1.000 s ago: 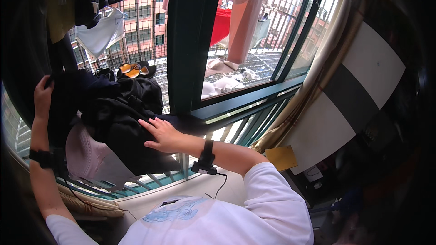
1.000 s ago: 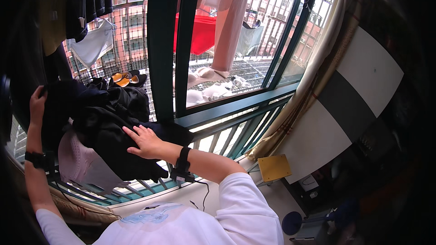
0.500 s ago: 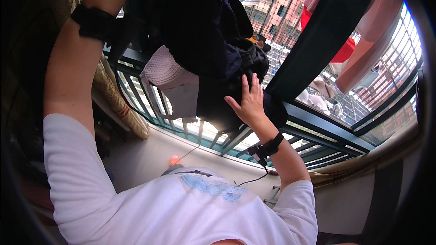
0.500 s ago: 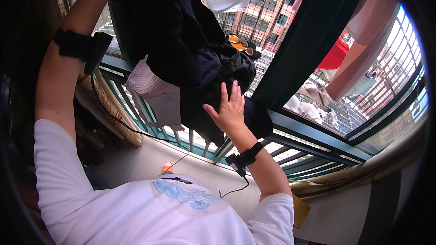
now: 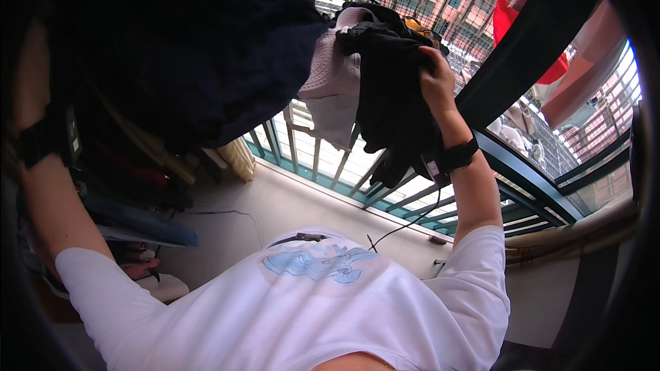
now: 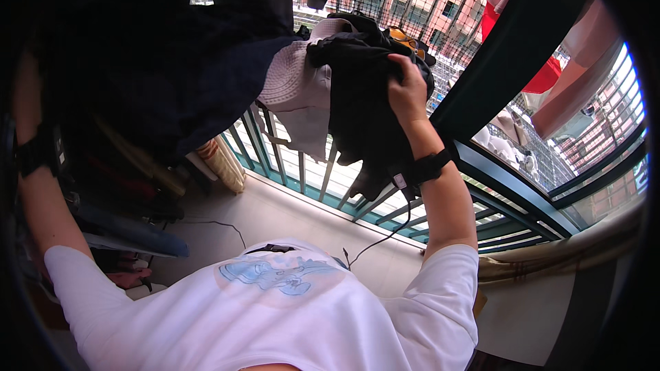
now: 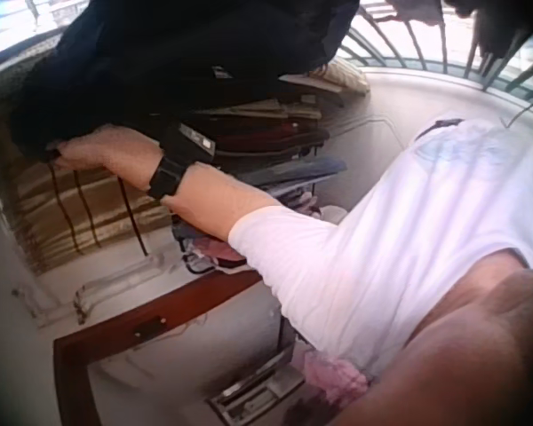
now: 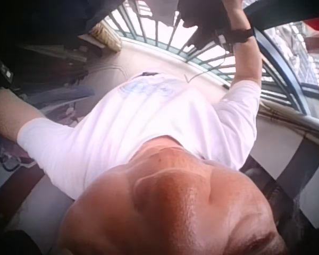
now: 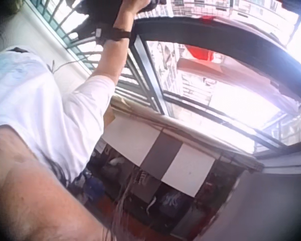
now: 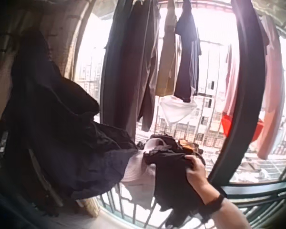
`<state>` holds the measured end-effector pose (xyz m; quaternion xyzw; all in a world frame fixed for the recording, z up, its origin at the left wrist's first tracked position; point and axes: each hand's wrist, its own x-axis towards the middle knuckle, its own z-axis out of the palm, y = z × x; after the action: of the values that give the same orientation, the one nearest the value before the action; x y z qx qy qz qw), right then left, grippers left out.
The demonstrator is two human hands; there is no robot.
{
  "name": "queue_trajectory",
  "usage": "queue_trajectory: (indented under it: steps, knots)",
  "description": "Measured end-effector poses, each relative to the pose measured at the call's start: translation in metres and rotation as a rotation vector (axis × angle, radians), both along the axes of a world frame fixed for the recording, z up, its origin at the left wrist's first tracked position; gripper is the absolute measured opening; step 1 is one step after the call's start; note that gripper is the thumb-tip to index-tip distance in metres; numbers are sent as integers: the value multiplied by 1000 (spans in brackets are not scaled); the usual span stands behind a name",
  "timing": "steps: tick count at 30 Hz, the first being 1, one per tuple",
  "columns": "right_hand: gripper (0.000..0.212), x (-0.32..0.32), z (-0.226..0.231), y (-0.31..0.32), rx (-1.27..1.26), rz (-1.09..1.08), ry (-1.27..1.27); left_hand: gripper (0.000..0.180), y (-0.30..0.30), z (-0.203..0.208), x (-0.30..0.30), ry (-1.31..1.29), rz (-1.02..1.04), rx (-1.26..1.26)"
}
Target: The person carries a bundle of clothes to a balcony, places individual items on hangers, and uses a reacher pole to hang them on an elevated rack.
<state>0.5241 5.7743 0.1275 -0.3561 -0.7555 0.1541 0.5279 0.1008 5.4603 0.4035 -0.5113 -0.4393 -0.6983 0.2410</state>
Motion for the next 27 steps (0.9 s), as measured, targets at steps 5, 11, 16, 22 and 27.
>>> queue_trajectory:
  steps: [5,11,16,22,27]
  knots:
    - [30,-10,68,66,38,-137,438,35,-107,-31,-77,-73,514,-41]
    - [54,-55,66,42,178,-651,-580,27,-147,-93,-64,-223,187,-480]
    - [25,-193,56,-136,-181,604,-143,21,-185,-142,-33,87,340,-787]
    - [44,-271,26,-336,-110,1059,-487,21,-235,-182,-14,-227,80,-877]
    - [63,-296,13,-378,58,1411,-452,21,-279,-186,14,-217,-89,-1047]
